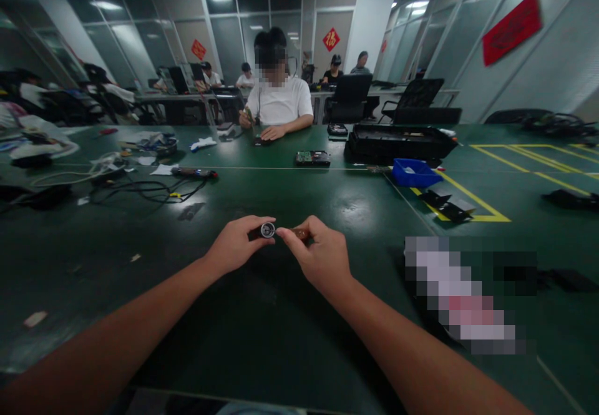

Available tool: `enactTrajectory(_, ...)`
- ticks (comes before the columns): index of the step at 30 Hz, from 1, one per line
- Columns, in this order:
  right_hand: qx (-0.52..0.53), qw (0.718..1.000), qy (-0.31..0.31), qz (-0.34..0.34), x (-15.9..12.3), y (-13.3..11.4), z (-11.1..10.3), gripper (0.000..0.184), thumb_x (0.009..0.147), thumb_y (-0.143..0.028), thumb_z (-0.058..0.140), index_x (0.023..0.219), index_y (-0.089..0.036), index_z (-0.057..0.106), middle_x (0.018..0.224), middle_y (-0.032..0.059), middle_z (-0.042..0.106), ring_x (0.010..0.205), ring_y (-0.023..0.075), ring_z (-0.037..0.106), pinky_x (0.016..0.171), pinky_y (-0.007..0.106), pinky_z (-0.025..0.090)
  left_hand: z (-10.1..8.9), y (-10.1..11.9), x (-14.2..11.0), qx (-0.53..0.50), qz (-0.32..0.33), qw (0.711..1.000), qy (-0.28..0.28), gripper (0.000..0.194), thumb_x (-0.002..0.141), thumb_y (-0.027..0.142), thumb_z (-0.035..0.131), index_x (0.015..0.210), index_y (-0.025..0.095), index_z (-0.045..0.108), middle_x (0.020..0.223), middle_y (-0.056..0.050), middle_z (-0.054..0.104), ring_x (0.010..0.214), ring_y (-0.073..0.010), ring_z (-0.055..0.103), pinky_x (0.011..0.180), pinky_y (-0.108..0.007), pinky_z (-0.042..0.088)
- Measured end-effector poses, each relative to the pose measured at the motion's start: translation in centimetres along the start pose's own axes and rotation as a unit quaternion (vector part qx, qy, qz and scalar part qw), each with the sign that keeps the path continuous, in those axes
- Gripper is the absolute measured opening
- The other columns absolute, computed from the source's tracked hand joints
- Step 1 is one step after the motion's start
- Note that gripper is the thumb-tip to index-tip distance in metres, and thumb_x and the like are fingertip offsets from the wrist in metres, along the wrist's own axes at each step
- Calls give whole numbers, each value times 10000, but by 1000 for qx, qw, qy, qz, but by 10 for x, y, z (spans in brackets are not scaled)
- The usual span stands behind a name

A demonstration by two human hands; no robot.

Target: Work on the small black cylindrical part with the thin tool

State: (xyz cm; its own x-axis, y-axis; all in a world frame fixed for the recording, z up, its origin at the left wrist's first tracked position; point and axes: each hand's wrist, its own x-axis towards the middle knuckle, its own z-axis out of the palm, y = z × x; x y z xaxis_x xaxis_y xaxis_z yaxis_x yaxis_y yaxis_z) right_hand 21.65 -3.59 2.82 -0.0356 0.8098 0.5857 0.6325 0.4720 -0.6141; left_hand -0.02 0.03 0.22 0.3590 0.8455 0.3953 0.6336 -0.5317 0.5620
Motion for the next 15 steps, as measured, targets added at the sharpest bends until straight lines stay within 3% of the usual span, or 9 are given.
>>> enactTrajectory(5,-4,1000,-13,-16,1,1,-1,289,896,-484,688,793,-214,677,682,5,703,522,137,601,529,276,439,0,-2,0,4,5,1000,1,403,865,300,766,1256,256,680,1144,-33,731,1022,-227,680,887,-360,523)
enactTrajectory(9,26,996,-35,-73,2,2,-1,129,954,-306,596,1002,-207,663,884,47,741,775,184,701,697,307,526,1,-3,1,7,7,1000,1,405,863,294,768,1256,254,680,1134,-28,733,1014,-219,679,882,-347,521)
enactTrajectory(15,39,994,-60,-84,1,2,-2,175,997,-290,512,952,-213,662,881,45,721,811,188,689,750,329,518,2,-2,1,6,6,1000,-9,407,861,296,772,1256,260,679,1128,-13,730,992,-204,676,877,-337,517)
